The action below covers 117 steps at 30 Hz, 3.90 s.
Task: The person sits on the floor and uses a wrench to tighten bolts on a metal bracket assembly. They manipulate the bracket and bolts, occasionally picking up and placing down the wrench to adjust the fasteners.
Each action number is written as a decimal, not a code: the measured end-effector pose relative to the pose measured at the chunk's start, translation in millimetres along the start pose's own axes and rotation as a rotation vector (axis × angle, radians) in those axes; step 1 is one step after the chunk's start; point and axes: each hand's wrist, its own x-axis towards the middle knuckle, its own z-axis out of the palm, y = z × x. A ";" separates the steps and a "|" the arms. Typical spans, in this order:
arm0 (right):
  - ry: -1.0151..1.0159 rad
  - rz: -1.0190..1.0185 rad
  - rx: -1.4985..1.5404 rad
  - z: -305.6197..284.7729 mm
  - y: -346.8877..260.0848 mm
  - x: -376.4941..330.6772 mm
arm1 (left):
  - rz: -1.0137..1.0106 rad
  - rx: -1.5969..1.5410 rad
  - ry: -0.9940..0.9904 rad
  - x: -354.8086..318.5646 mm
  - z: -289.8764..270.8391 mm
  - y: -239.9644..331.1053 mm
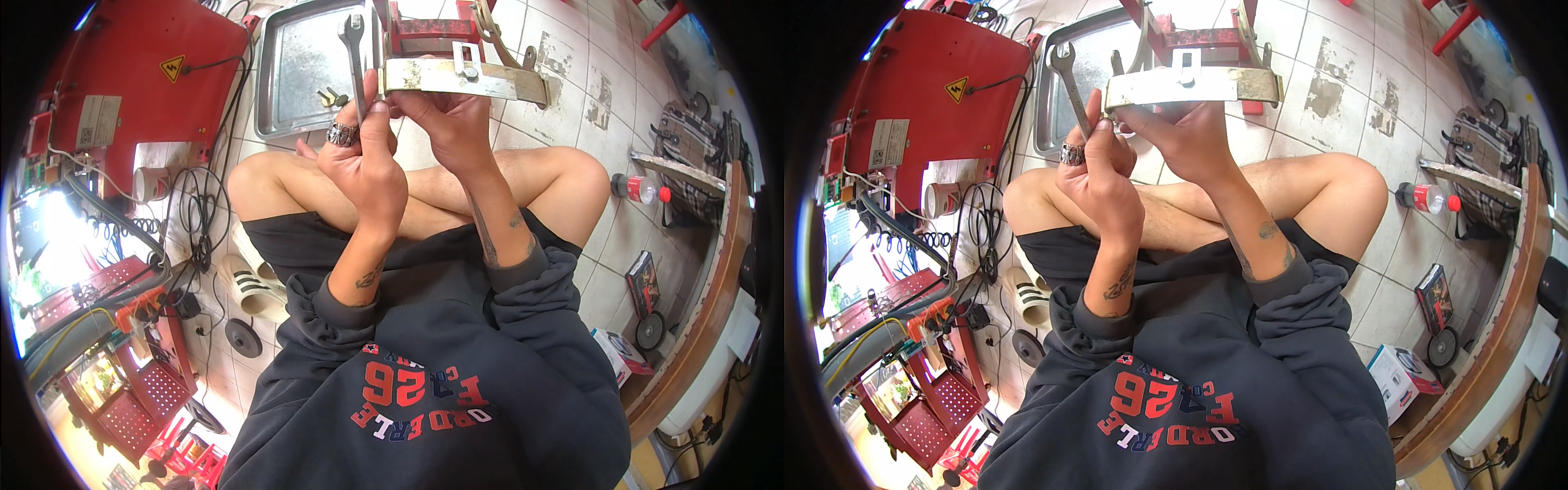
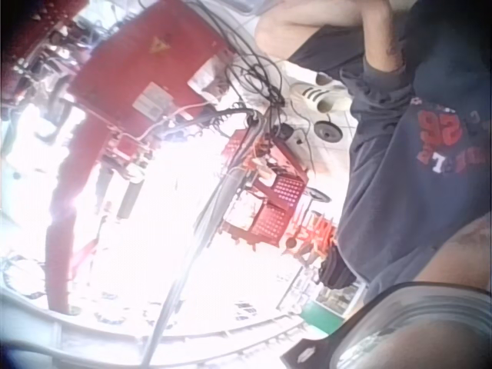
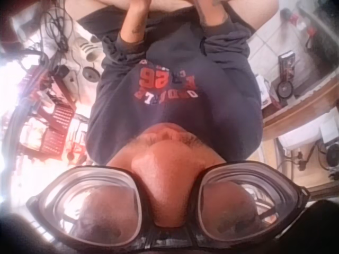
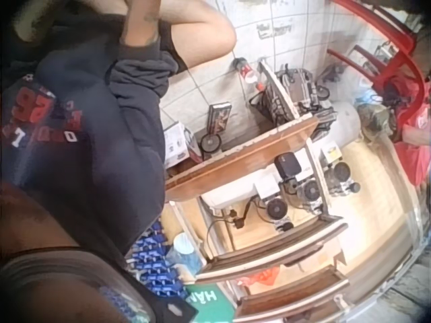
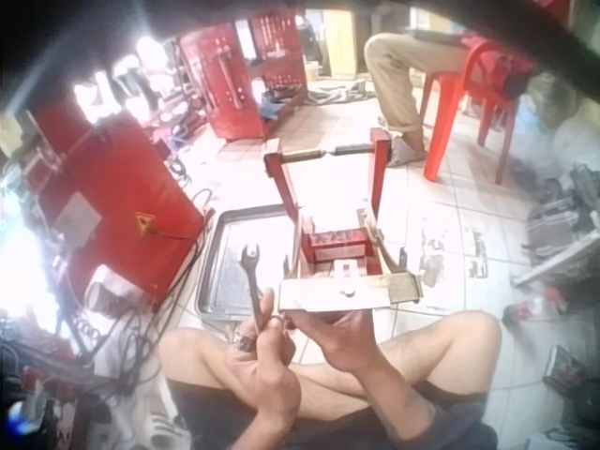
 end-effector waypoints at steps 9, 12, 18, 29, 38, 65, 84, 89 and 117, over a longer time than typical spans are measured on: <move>0.006 0.034 -0.086 -5.5 4.7 -0.1 | 0.012 0.014 0.010 0.0 0.1 -1.0; 0.005 0.045 0.001 -3.3 2.6 0.4 | 0.007 0.012 0.009 0.1 0.2 -0.4; 0.023 0.048 0.218 7.5 -5.4 -2.1 | 0.004 0.005 0.004 -0.4 0.1 -1.1; -0.031 0.024 0.190 4.7 -3.3 -1.3 | 0.006 -0.002 -0.005 -0.5 0.4 -0.6; 0.049 0.045 0.184 12.0 -8.9 -0.8 | -0.010 -0.042 0.001 -0.4 0.6 -1.8; -0.060 0.064 0.187 -0.9 -3.7 2.0 | -0.025 -0.098 -0.004 -0.2 1.3 -1.2; -0.076 0.016 0.137 -11.1 -33.2 -7.0 | 0.032 -0.010 -0.344 50.3 -39.0 -20.3; -0.144 -0.019 0.093 -14.4 -34.2 -1.2 | 0.080 -0.040 -0.344 52.9 -37.5 -24.3; -0.220 -0.030 0.152 -25.3 -31.0 3.7 | -0.136 0.405 -0.227 119.3 -92.1 -74.8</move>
